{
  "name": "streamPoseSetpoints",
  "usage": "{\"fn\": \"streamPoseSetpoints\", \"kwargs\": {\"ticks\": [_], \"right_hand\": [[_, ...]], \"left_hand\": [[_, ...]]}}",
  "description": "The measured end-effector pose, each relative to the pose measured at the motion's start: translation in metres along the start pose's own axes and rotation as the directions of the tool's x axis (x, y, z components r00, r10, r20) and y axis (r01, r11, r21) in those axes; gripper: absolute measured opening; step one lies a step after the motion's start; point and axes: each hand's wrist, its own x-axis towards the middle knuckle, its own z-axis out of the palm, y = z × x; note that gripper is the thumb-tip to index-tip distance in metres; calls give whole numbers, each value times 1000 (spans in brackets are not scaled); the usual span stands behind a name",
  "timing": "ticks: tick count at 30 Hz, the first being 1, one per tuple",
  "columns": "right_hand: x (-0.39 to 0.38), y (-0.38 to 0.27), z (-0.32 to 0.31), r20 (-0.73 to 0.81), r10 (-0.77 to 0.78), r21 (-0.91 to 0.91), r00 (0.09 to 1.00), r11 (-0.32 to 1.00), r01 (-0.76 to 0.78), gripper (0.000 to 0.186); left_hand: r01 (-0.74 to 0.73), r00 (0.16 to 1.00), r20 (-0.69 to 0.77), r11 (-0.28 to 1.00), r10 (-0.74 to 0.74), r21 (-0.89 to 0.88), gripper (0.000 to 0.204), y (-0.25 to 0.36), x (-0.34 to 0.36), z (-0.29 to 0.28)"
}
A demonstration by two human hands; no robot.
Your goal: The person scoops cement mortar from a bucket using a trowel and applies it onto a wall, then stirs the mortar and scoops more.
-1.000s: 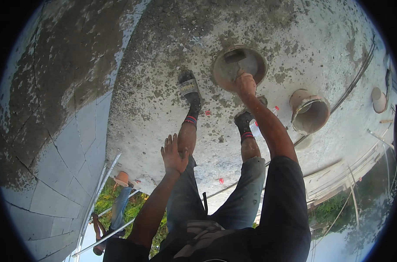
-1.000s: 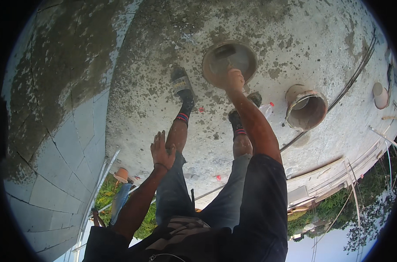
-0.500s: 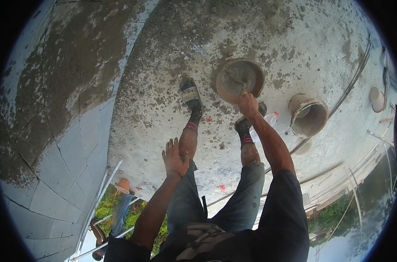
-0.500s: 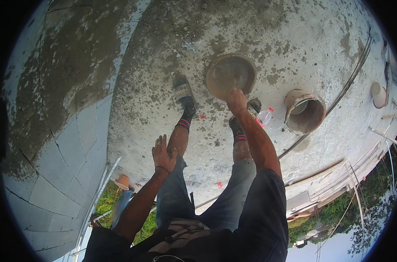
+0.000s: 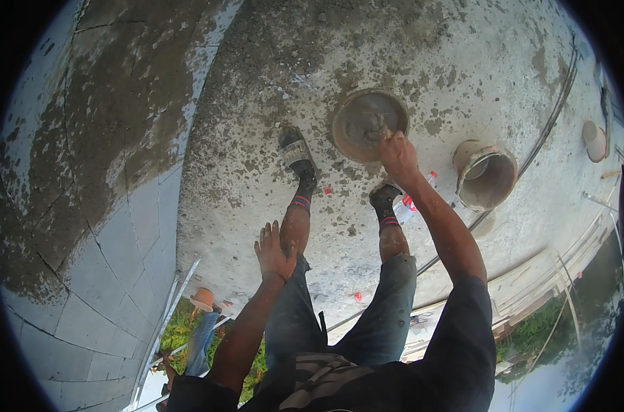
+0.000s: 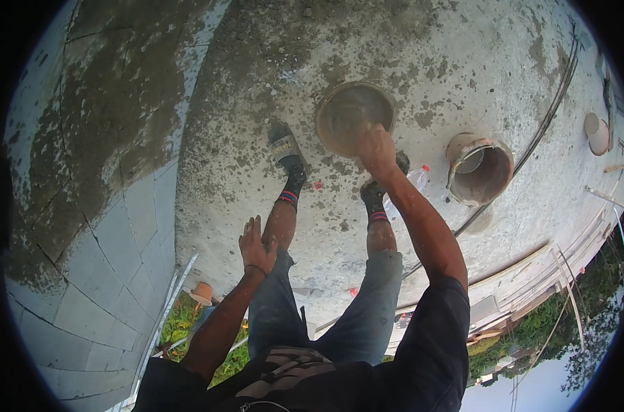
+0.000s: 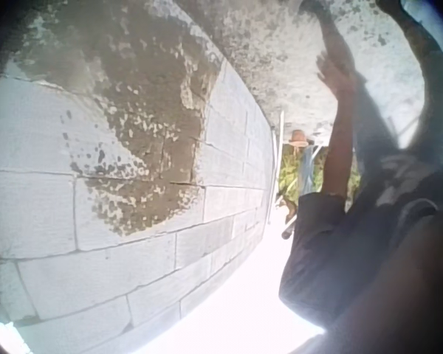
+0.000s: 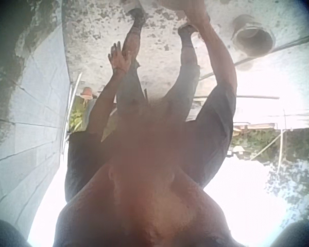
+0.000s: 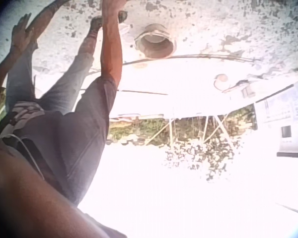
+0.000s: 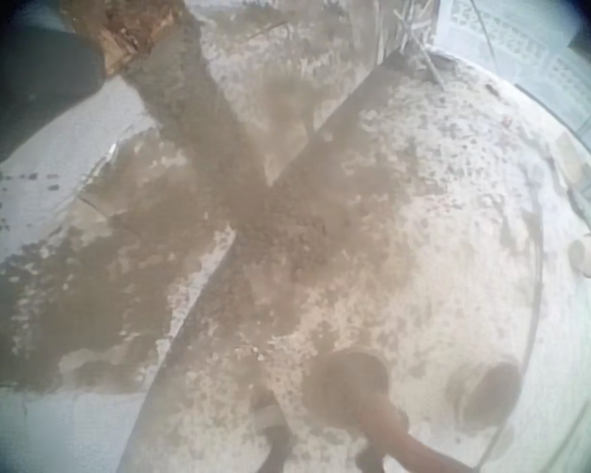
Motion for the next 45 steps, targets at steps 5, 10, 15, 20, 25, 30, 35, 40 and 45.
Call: {"fn": "streamPoseSetpoints", "kwargs": {"ticks": [5,10,15,20,25,30,35,40,45], "right_hand": [[36,36,69,74,182,-47,980,983,-179,23],[-3,39,106,104,307,185,946,929,-322,24],[-21,46,118,212,385,525,898,730,-437,31],[-26,16,91,683,314,731,660,-285,-621,29],[-48,45,93,790,30,437,612,-727,-529,22],[-69,9,86,757,146,588,636,-578,-567,30],[-97,17,79,-85,301,737,950,660,-143,45],[-87,12,83,115,359,439,926,818,-372,35],[-89,1,82,252,396,792,883,440,-424,67]], "left_hand": [[-17,1000,-8,1000,17,5,79,7,2,11],[-6,1000,-15,1000,6,-19,79,4,1,11],[-17,1000,-16,999,16,-51,79,8,4,12],[12,1000,-22,999,-13,-47,79,-3,3,-1],[-14,1000,-10,998,14,-57,78,4,10,-2],[-37,999,0,999,37,0,78,13,12,-1],[-15,1000,27,1000,15,21,78,18,9,3],[16,999,48,998,-18,55,80,21,6,1],[26,998,54,998,-30,65,80,25,6,3]]}}
